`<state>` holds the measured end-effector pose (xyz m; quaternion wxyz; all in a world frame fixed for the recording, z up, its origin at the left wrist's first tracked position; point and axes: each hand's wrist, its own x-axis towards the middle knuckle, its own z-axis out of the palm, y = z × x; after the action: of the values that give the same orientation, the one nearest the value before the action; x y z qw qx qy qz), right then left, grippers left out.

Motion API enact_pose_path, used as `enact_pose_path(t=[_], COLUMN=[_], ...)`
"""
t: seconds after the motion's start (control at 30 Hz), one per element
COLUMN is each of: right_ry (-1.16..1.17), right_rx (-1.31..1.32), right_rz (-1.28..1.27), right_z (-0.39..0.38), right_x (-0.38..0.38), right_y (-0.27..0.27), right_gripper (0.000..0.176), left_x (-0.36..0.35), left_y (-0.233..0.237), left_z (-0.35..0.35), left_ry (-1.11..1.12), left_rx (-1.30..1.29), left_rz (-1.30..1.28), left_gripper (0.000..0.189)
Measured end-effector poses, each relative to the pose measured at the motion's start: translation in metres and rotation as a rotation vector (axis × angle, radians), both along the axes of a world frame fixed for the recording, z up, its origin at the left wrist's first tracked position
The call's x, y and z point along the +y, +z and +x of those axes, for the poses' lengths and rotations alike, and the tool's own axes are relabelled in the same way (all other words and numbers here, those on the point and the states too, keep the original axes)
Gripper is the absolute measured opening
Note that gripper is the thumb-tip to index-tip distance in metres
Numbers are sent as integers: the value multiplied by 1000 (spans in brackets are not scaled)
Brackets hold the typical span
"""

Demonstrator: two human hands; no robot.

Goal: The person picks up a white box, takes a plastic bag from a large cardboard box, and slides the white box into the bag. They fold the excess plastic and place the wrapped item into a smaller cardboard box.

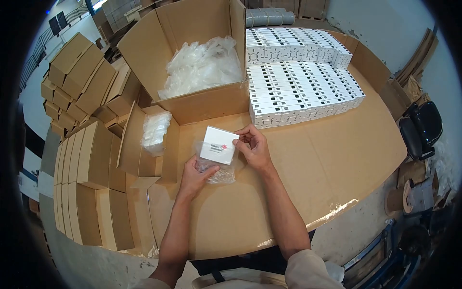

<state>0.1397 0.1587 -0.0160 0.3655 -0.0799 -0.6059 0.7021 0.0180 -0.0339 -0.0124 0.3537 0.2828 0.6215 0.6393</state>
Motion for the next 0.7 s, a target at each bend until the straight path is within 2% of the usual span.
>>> enact_pose_path(t=[0.17,0.37,0.47,0.67,0.7], right_ry=[14,57,65,240,228], right_rx=[-40,-74,-74,-214,-227], right_rz=[24,55,20,-42,-41], right_z=[2,2,0,4,2], right_x=[0,1,-3,-19,-21], right_y=[1,-2,4,24,24], right_gripper=[17,18,30,72,75], left_x=[1,3,5,9,9], left_y=[-3,-7,-2,-13,-12], left_z=[-2,-1,2,-1,0], left_ry=[31,88,158,233,238], left_rx=[-29,5,-29,-209,-225], left_rz=[-17,27,69,143,153], left_gripper=[34,31,32,30,29])
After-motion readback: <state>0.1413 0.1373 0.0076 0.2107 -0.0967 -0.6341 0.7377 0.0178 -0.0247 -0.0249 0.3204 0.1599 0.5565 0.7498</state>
